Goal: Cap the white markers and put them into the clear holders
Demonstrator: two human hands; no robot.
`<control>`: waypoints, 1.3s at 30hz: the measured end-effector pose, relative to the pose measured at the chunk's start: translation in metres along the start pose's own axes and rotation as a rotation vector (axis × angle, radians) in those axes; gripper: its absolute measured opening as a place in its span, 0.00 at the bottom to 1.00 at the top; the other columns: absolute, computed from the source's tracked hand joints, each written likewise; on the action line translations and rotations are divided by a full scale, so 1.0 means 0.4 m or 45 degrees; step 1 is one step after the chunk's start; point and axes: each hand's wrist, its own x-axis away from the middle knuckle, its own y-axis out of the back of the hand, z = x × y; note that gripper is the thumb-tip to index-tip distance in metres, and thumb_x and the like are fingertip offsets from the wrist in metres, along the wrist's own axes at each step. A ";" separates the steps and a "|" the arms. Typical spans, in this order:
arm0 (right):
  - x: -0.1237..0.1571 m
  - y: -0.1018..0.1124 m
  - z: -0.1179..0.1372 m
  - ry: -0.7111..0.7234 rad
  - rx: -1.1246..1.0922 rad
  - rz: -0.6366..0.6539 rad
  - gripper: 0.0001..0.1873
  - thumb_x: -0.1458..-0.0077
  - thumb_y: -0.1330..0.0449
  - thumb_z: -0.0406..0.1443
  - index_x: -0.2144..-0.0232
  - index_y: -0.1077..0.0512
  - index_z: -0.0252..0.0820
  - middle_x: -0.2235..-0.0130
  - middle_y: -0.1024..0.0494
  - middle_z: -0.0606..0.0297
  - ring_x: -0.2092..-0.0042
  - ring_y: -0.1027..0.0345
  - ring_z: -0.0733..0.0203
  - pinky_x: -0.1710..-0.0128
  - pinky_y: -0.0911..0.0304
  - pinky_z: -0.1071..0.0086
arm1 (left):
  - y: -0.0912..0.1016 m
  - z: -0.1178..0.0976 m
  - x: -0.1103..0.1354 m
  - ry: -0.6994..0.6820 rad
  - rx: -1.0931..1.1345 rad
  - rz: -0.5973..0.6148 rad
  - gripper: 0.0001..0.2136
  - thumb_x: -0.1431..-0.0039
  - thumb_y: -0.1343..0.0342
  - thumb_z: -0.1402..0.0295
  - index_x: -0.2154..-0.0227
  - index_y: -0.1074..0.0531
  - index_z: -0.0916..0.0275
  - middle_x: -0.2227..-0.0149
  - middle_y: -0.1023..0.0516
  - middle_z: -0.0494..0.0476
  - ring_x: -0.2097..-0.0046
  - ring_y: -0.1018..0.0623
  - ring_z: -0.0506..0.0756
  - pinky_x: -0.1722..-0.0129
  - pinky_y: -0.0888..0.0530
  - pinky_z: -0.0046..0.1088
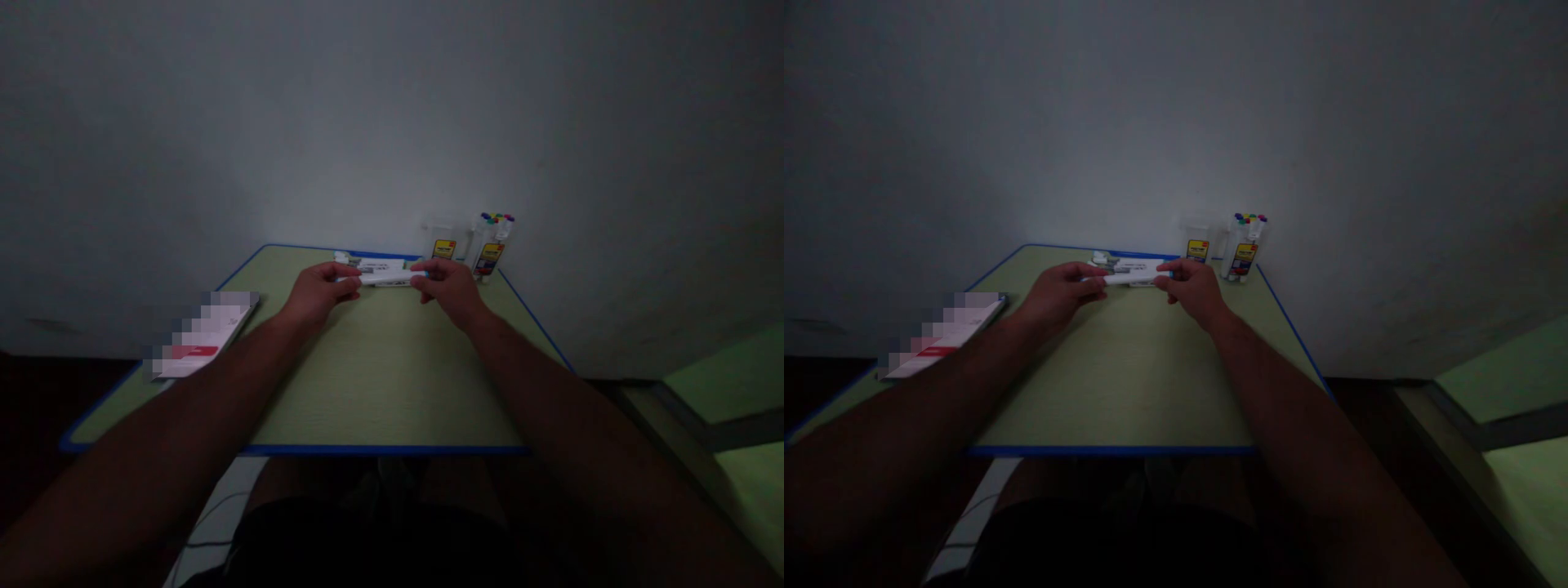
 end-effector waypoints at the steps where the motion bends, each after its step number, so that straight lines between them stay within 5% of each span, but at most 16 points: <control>1: -0.001 0.002 -0.002 -0.019 -0.042 0.007 0.18 0.56 0.29 0.42 0.63 0.23 0.39 0.77 0.25 0.70 0.78 0.33 0.68 0.77 0.34 0.72 | 0.001 0.003 -0.001 -0.010 -0.006 0.000 0.08 0.58 0.28 0.77 0.72 0.20 0.67 0.63 0.18 0.60 0.66 0.22 0.52 0.62 0.20 0.32; 6: -0.008 0.009 -0.011 -0.126 -0.198 0.010 0.16 0.54 0.29 0.42 0.65 0.26 0.41 0.70 0.20 0.65 0.73 0.29 0.66 0.74 0.30 0.71 | 0.002 0.003 -0.003 0.019 0.070 0.030 0.07 0.55 0.30 0.78 0.71 0.19 0.68 0.61 0.18 0.62 0.63 0.20 0.54 0.58 0.19 0.33; 13: -0.012 0.017 -0.018 -0.129 -0.160 -0.024 0.17 0.58 0.28 0.40 0.64 0.23 0.39 0.73 0.22 0.68 0.75 0.32 0.68 0.76 0.32 0.72 | -0.010 -0.022 0.008 0.075 0.183 -0.012 0.09 0.52 0.36 0.84 0.68 0.21 0.69 0.62 0.18 0.62 0.65 0.19 0.52 0.54 0.19 0.36; 39: -0.014 0.030 -0.005 -0.223 -0.150 -0.028 0.15 0.63 0.26 0.38 0.74 0.25 0.38 0.79 0.24 0.69 0.79 0.33 0.69 0.78 0.32 0.72 | -0.006 -0.010 0.005 -0.032 -0.103 -0.036 0.07 0.57 0.31 0.79 0.77 0.24 0.65 0.77 0.24 0.54 0.75 0.27 0.50 0.71 0.27 0.30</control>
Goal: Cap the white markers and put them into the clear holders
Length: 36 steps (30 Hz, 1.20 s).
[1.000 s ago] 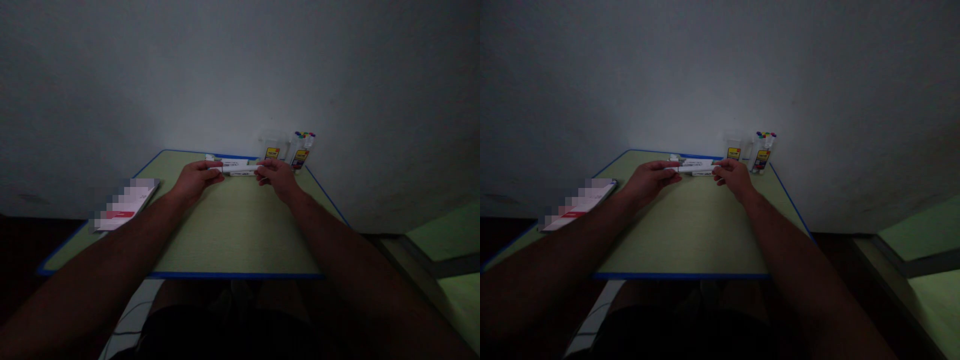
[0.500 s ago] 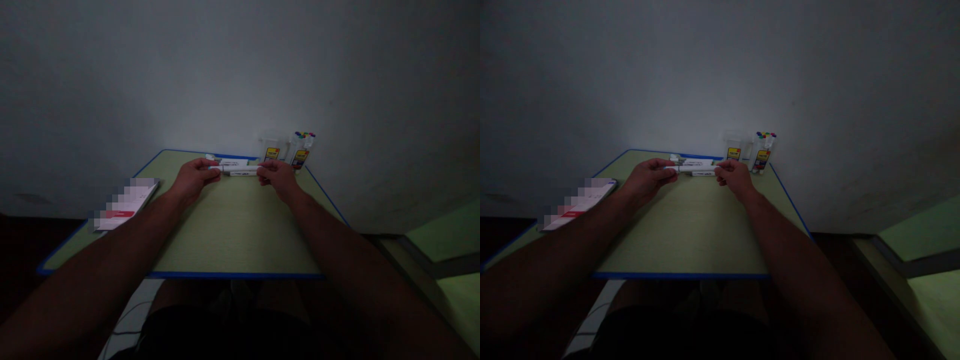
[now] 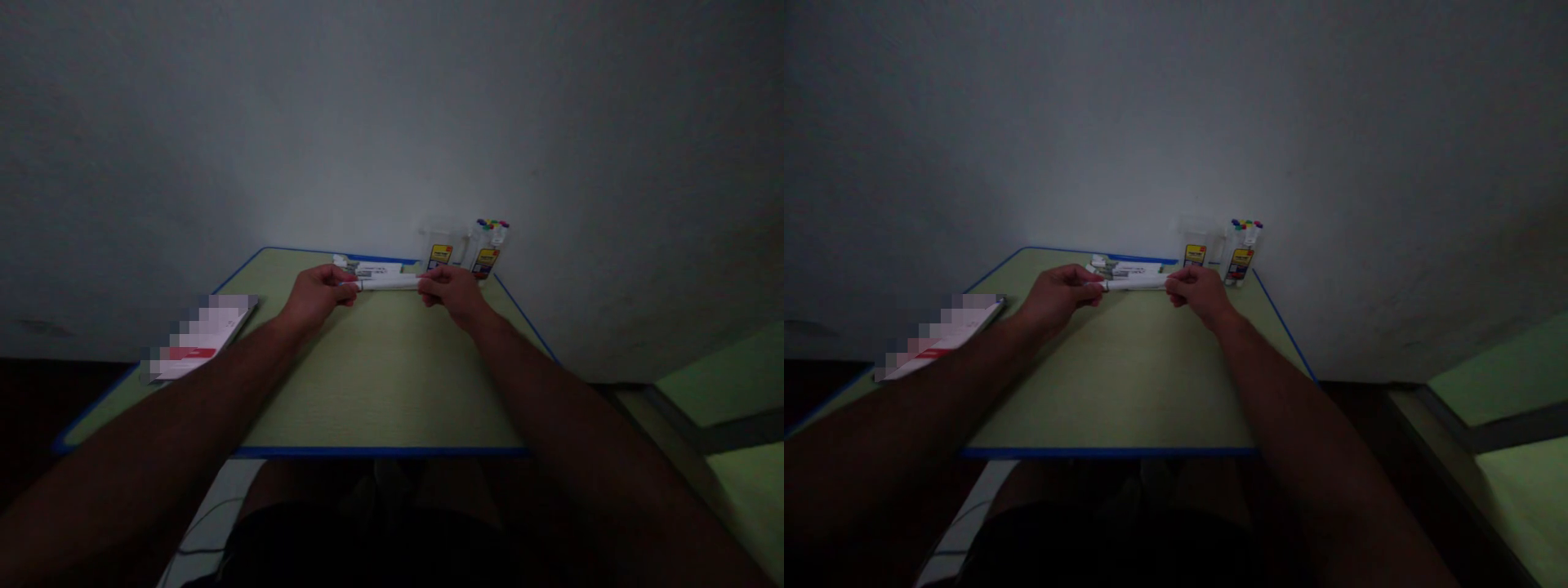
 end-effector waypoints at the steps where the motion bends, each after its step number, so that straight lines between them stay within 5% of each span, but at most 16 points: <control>1: 0.000 0.000 0.000 0.000 -0.003 0.004 0.15 0.63 0.26 0.38 0.74 0.25 0.38 0.79 0.24 0.69 0.79 0.34 0.69 0.78 0.33 0.73 | -0.001 0.000 0.000 -0.001 -0.002 0.002 0.07 0.57 0.31 0.79 0.77 0.24 0.65 0.78 0.24 0.54 0.75 0.27 0.50 0.71 0.27 0.30; 11: 0.005 0.002 0.012 0.080 0.064 -0.006 0.14 0.60 0.27 0.39 0.74 0.26 0.38 0.78 0.23 0.68 0.79 0.33 0.69 0.79 0.34 0.73 | -0.009 -0.003 0.011 -0.125 -0.001 0.013 0.07 0.57 0.31 0.73 0.73 0.22 0.65 0.78 0.22 0.54 0.76 0.26 0.50 0.71 0.26 0.28; 22: 0.005 -0.004 -0.008 0.076 0.364 -0.014 0.12 0.46 0.34 0.38 0.77 0.26 0.37 0.80 0.26 0.68 0.82 0.37 0.70 0.81 0.40 0.75 | -0.014 0.007 0.003 -0.031 0.278 0.086 0.15 0.65 0.28 0.75 0.69 0.21 0.65 0.70 0.19 0.54 0.68 0.23 0.51 0.64 0.23 0.29; 28: 0.023 -0.030 0.002 0.095 0.555 0.126 0.15 0.42 0.36 0.40 0.78 0.25 0.38 0.82 0.28 0.69 0.82 0.38 0.71 0.79 0.42 0.75 | -0.017 0.015 0.007 0.009 0.243 0.164 0.14 0.59 0.29 0.70 0.66 0.20 0.65 0.68 0.19 0.55 0.66 0.23 0.52 0.62 0.23 0.32; 36: 0.020 -0.031 -0.004 0.111 0.514 0.098 0.12 0.42 0.36 0.38 0.75 0.23 0.38 0.79 0.24 0.67 0.82 0.38 0.71 0.80 0.42 0.74 | -0.012 0.015 0.005 -0.027 0.204 0.155 0.13 0.52 0.30 0.63 0.70 0.26 0.64 0.62 0.17 0.60 0.61 0.19 0.55 0.59 0.22 0.35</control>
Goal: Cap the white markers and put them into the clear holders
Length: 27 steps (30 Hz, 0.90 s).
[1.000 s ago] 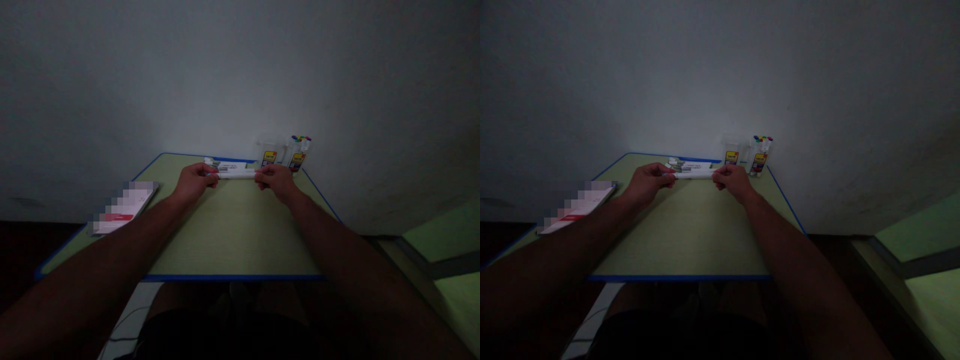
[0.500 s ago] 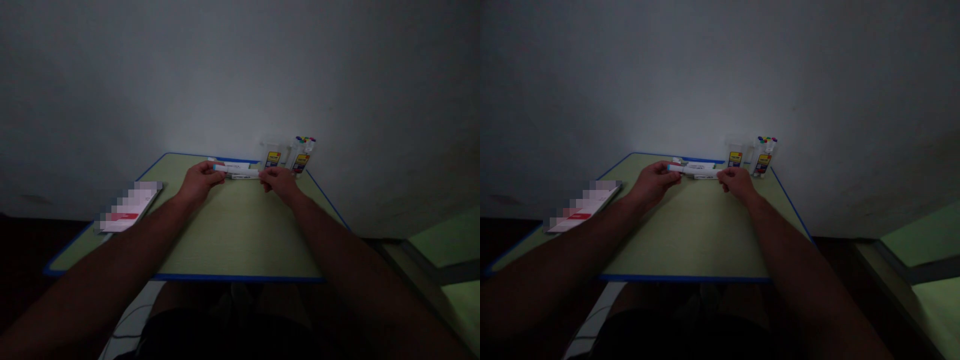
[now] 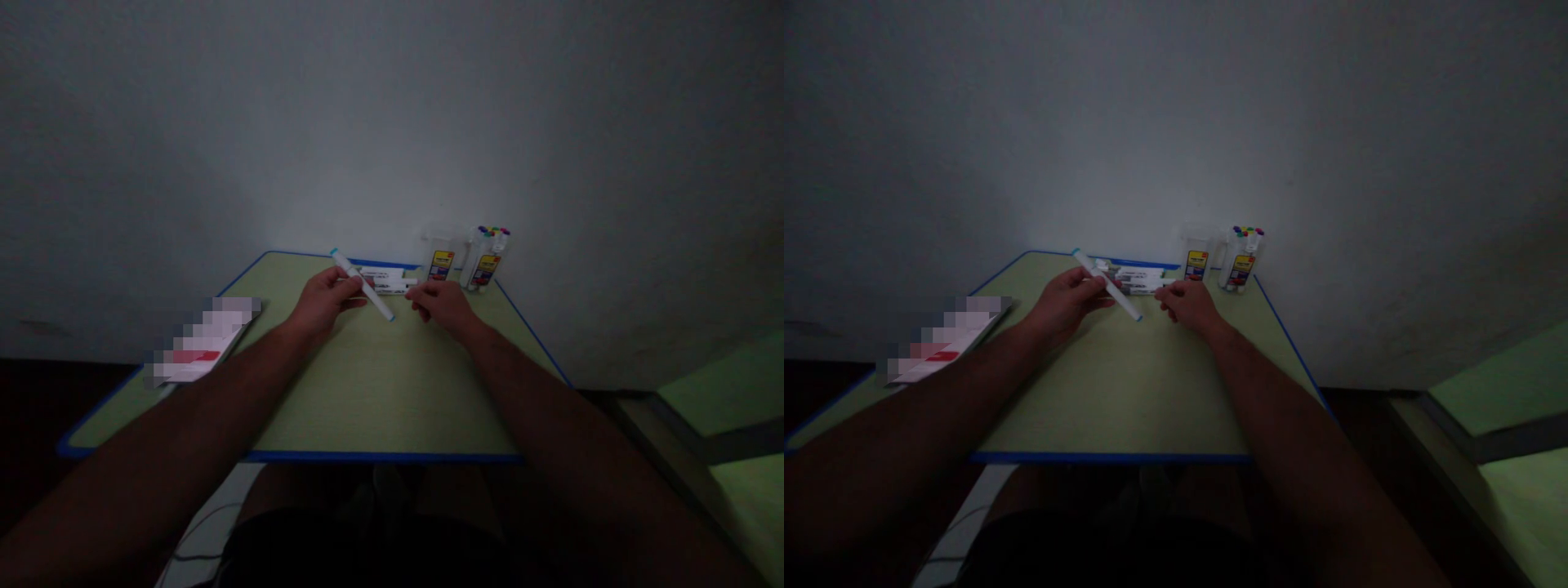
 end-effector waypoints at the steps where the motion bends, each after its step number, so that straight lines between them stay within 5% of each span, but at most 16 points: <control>1: 0.001 -0.001 0.002 -0.006 -0.010 -0.008 0.11 0.43 0.36 0.38 0.75 0.23 0.38 0.79 0.25 0.67 0.82 0.38 0.71 0.80 0.43 0.74 | 0.000 0.001 0.000 0.003 -0.006 0.003 0.14 0.52 0.30 0.62 0.70 0.27 0.64 0.63 0.17 0.59 0.62 0.19 0.55 0.58 0.22 0.35; 14: -0.002 -0.003 -0.002 0.084 -0.111 -0.058 0.13 0.46 0.35 0.42 0.76 0.24 0.39 0.79 0.25 0.67 0.81 0.38 0.70 0.80 0.42 0.74 | -0.005 -0.013 0.019 -0.137 -0.545 0.162 0.14 0.49 0.35 0.60 0.64 0.21 0.66 0.79 0.27 0.50 0.78 0.29 0.50 0.75 0.32 0.28; 27: -0.007 -0.012 -0.011 0.183 -0.393 0.078 0.19 0.53 0.31 0.43 0.59 0.22 0.39 0.74 0.23 0.68 0.81 0.37 0.70 0.82 0.41 0.73 | 0.009 0.010 0.008 -0.037 -0.787 0.354 0.19 0.51 0.35 0.66 0.54 0.17 0.62 0.73 0.20 0.53 0.72 0.27 0.50 0.71 0.33 0.27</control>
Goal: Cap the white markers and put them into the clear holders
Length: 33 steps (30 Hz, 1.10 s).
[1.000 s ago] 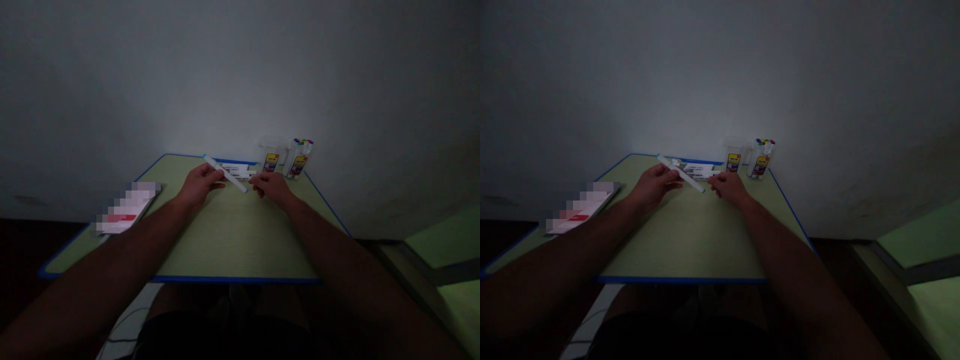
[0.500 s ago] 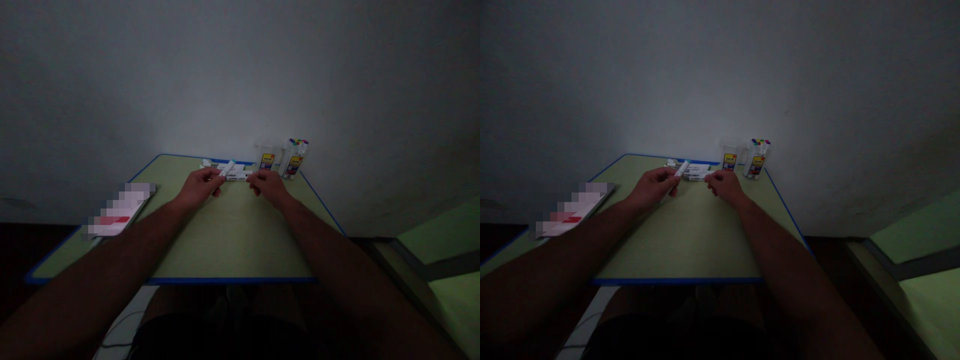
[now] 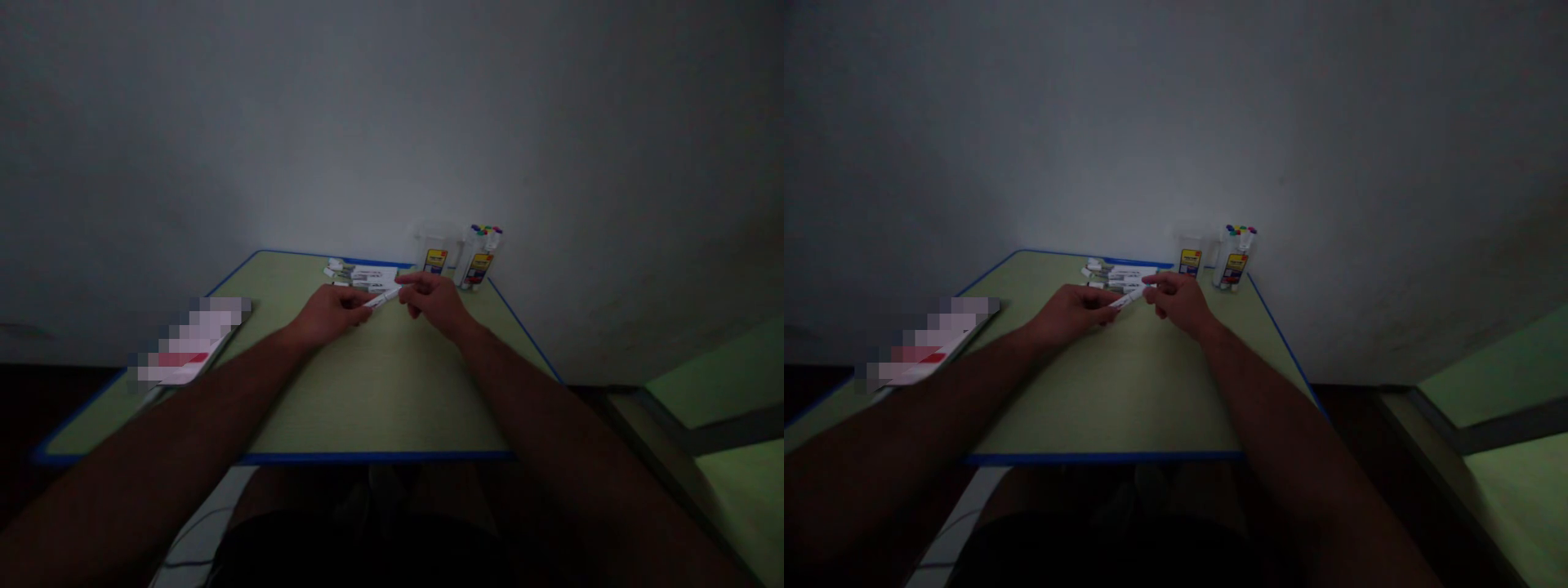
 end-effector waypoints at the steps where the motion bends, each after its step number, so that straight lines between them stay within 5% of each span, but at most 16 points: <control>1: 0.000 0.000 0.000 -0.001 -0.007 0.007 0.18 0.53 0.31 0.43 0.61 0.22 0.39 0.75 0.23 0.68 0.80 0.37 0.69 0.82 0.41 0.73 | -0.001 -0.001 0.001 0.010 0.011 0.004 0.19 0.51 0.35 0.67 0.54 0.17 0.63 0.72 0.19 0.53 0.72 0.27 0.50 0.71 0.33 0.27; 9: 0.005 0.002 0.014 -0.033 0.005 -0.046 0.14 0.55 0.31 0.41 0.67 0.23 0.40 0.76 0.24 0.70 0.80 0.36 0.70 0.81 0.41 0.74 | -0.001 -0.009 0.007 0.053 0.018 -0.079 0.15 0.51 0.35 0.65 0.59 0.16 0.63 0.72 0.19 0.54 0.75 0.29 0.50 0.75 0.34 0.27; 16: -0.003 0.019 0.013 -0.083 -0.043 -0.252 0.14 0.56 0.31 0.43 0.70 0.25 0.39 0.76 0.23 0.69 0.80 0.36 0.70 0.81 0.40 0.74 | 0.016 -0.004 -0.001 -0.064 -0.107 -0.219 0.14 0.49 0.35 0.64 0.59 0.16 0.61 0.61 0.15 0.58 0.61 0.20 0.57 0.60 0.26 0.34; 33: -0.012 0.040 0.033 -0.166 -0.159 -0.521 0.10 0.51 0.33 0.37 0.67 0.28 0.41 0.75 0.23 0.71 0.78 0.32 0.69 0.79 0.36 0.74 | 0.019 0.001 -0.012 -0.020 0.002 -0.330 0.14 0.52 0.35 0.72 0.60 0.17 0.63 0.74 0.21 0.53 0.73 0.27 0.51 0.69 0.31 0.31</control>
